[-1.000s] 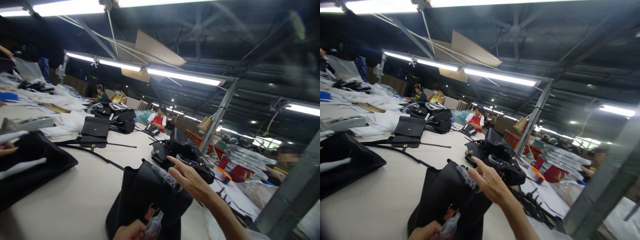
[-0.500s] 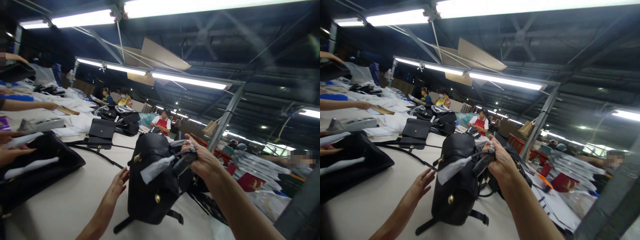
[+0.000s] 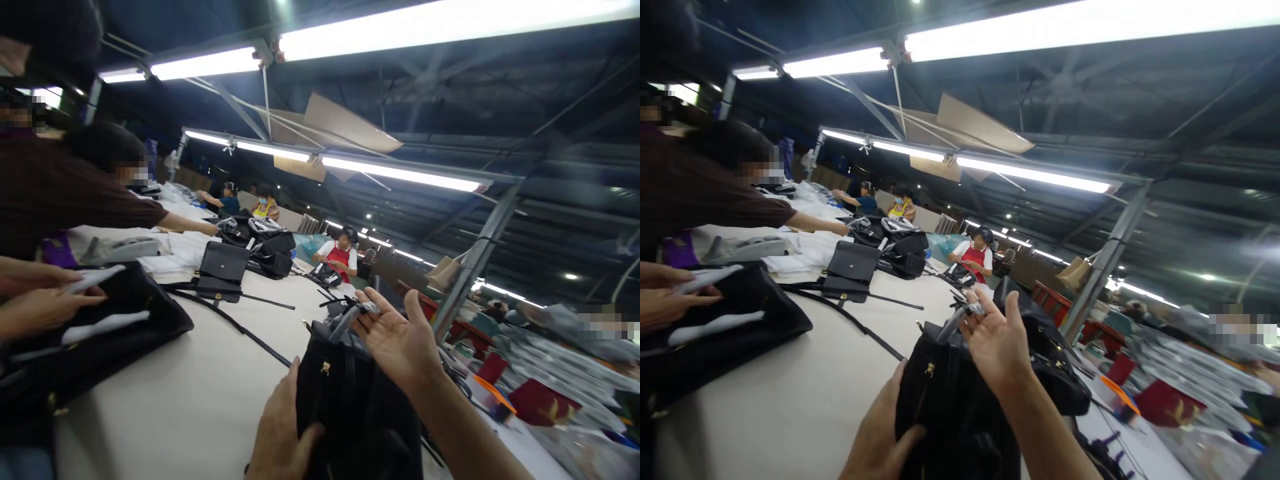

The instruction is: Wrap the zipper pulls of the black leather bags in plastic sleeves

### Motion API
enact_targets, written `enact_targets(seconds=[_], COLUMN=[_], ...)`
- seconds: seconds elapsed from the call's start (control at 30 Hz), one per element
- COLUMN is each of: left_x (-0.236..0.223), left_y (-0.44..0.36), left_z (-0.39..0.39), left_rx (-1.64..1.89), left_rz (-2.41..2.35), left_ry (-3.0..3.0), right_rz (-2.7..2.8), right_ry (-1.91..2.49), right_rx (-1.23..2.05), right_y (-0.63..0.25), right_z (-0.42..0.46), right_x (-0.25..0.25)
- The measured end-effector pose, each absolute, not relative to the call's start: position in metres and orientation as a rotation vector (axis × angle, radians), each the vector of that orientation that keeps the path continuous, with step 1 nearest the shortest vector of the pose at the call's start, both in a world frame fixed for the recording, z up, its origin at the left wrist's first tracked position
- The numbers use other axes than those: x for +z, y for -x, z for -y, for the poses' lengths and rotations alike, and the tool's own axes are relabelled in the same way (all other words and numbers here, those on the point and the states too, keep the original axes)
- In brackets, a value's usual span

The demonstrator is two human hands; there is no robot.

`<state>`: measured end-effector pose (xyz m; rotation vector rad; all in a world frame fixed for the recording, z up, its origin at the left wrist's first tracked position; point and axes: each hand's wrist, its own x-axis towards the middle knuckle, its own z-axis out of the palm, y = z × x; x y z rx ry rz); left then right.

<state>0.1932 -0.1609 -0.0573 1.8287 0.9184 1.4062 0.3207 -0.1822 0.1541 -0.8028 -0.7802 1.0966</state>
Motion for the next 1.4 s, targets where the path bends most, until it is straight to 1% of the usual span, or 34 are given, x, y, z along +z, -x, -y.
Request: enact_targets(seconds=[0.1, 0.17, 0.23, 0.3, 0.47, 0.6, 0.7, 0.8, 0.87, 0.93, 1.03, 1.13, 1.2, 1.27, 1.4], left_x=[-0.041, -0.025, -0.010, 0.001, 0.018, 0.027, 0.028, 0.025, 0.021, 0.018, 0.013, 0.009, 0.006, 0.003, -0.002], left_y=[-0.193, -0.190, -0.189, -0.193, -0.202, -0.201, -0.202, -0.204, -0.204, -0.202, -0.194, -0.186, -0.184, -0.185, -0.193], left_z=[0.143, 0.138, 0.139, 0.144, 0.151, 0.146, 0.140, 0.135, 0.129, 0.121, 0.110, 0.107, 0.110, 0.115, 0.125], left_rx=[1.462, 1.569, 1.675, 1.670, 1.324, 1.127, 0.939, 0.862, 0.894, 0.932, 0.823, 0.618, 0.577, 0.590, 0.598], left_rz=[-0.917, -0.938, -0.988, -1.025, -1.330, -1.548, -1.592, -1.567, -1.527, -1.371, -0.979, -0.662, -0.557, -0.512, -0.452], left_ry=[-1.827, -1.913, -2.030, -2.156, -2.286, -2.257, -2.276, -2.281, -2.258, -2.167, -1.766, -1.299, -1.088, -0.956, -0.851], right_rz=[0.837, 0.847, 0.815, 0.780, 0.826, 0.928, 0.986, 1.056, 1.118, 1.202, 1.367, 1.519, 1.569, 1.598, 1.727], right_ry=[0.784, 0.761, 0.740, 0.723, 0.692, 0.729, 0.808, 0.906, 0.967, 1.031, 1.172, 1.477, 1.740, 2.014, 2.566], right_rx=[1.078, 1.063, 1.054, 1.079, 1.213, 1.316, 1.381, 1.437, 1.427, 1.407, 1.397, 1.295, 1.176, 1.042, 0.437], right_y=[-0.328, -0.330, -0.330, -0.328, -0.321, -0.334, -0.352, -0.363, -0.370, -0.379, -0.401, -0.425, -0.434, -0.436, -0.431], right_z=[0.192, 0.197, 0.200, 0.201, 0.203, 0.205, 0.209, 0.214, 0.216, 0.218, 0.232, 0.265, 0.298, 0.332, 0.383], right_x=[0.159, 0.161, 0.156, 0.146, 0.128, 0.135, 0.139, 0.137, 0.135, 0.136, 0.140, 0.137, 0.120, 0.086, -0.021])
